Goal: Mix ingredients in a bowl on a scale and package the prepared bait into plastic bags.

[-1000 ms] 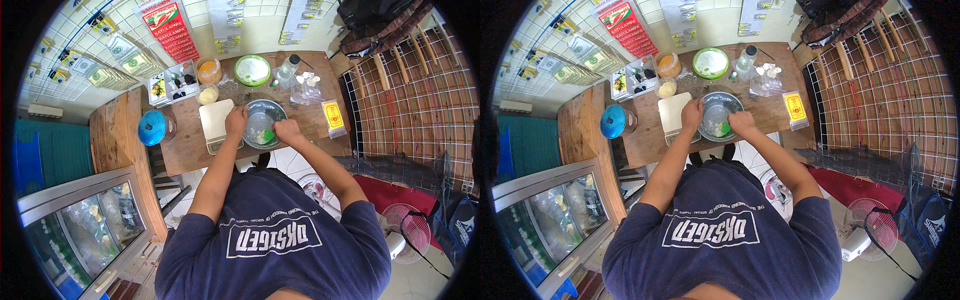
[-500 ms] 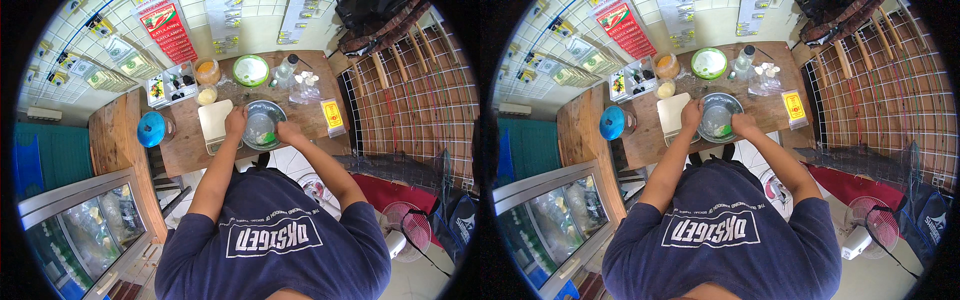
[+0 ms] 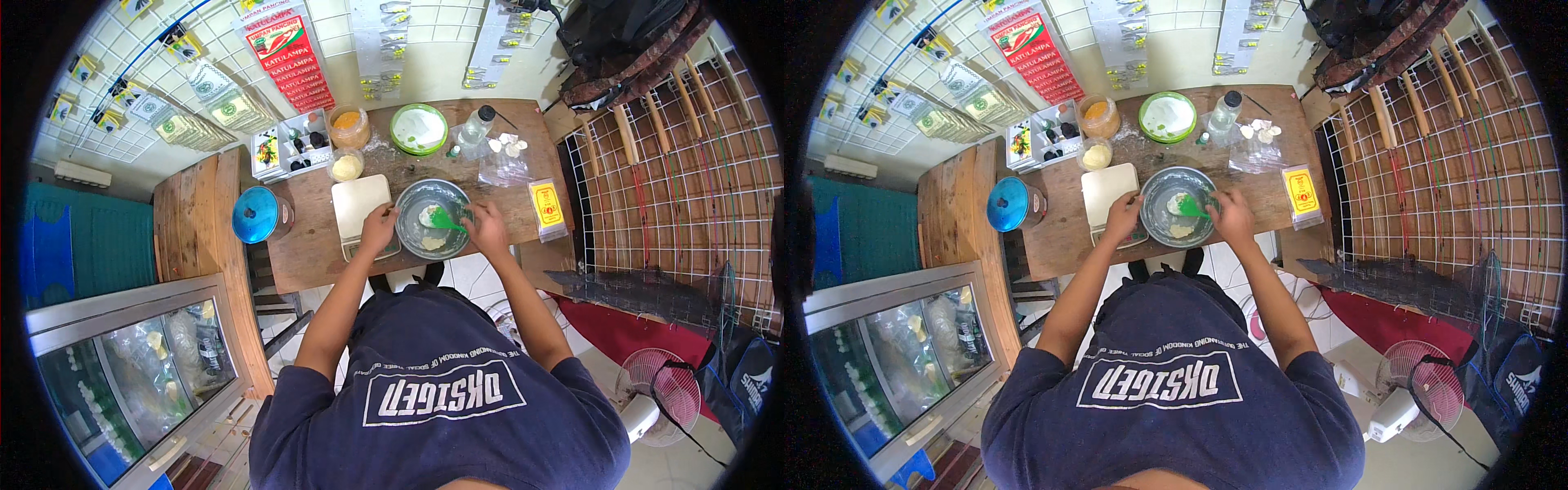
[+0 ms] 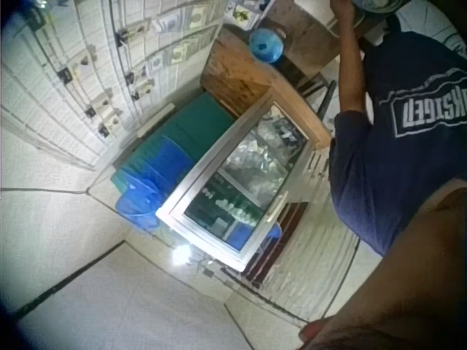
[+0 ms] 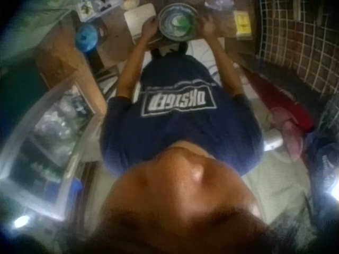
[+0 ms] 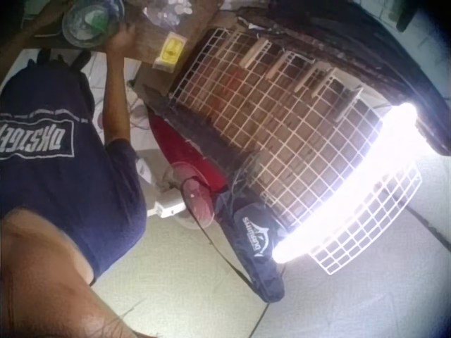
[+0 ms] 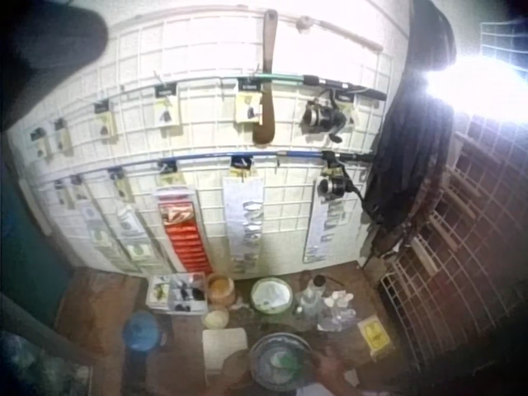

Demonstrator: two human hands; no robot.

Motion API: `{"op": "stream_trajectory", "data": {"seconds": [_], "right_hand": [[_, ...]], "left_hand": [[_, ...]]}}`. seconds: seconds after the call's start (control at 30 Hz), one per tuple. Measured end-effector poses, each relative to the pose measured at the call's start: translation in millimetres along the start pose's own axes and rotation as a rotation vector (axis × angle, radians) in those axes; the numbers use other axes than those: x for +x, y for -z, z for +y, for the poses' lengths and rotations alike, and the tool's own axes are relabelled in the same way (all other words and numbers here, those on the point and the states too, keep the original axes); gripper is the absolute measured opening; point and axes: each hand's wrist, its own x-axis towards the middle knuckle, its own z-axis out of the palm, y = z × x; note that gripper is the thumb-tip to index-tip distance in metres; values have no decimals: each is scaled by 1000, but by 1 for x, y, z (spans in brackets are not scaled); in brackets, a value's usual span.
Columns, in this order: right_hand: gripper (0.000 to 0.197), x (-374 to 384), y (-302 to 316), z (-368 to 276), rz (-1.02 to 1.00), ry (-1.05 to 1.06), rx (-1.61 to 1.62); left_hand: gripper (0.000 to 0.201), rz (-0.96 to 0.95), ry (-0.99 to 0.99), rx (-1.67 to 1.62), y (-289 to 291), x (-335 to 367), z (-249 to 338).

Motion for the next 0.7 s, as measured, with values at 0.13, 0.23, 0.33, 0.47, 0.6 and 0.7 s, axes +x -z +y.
{"op": "stream_trajectory", "data": {"seconds": [0.13,0.23,0.33,0.47,0.6,0.7], "right_hand": [[36,-11,-24,18,71,-499,482],[41,-8,-50,53,-99,-688,673],[41,-1,-44,49,-109,-613,677],[38,28,9,-9,-222,-739,967],[38,56,3,-53,-314,-683,991],[35,70,-27,-78,-393,-669,1040]], "left_hand": [[43,-119,241,-309,0,-27,36],[43,-109,234,-457,-4,-28,35],[42,-81,171,-451,2,-29,36],[40,28,117,-505,31,-33,59],[36,129,29,-485,71,-29,53],[32,184,72,-505,103,-27,31]]}}
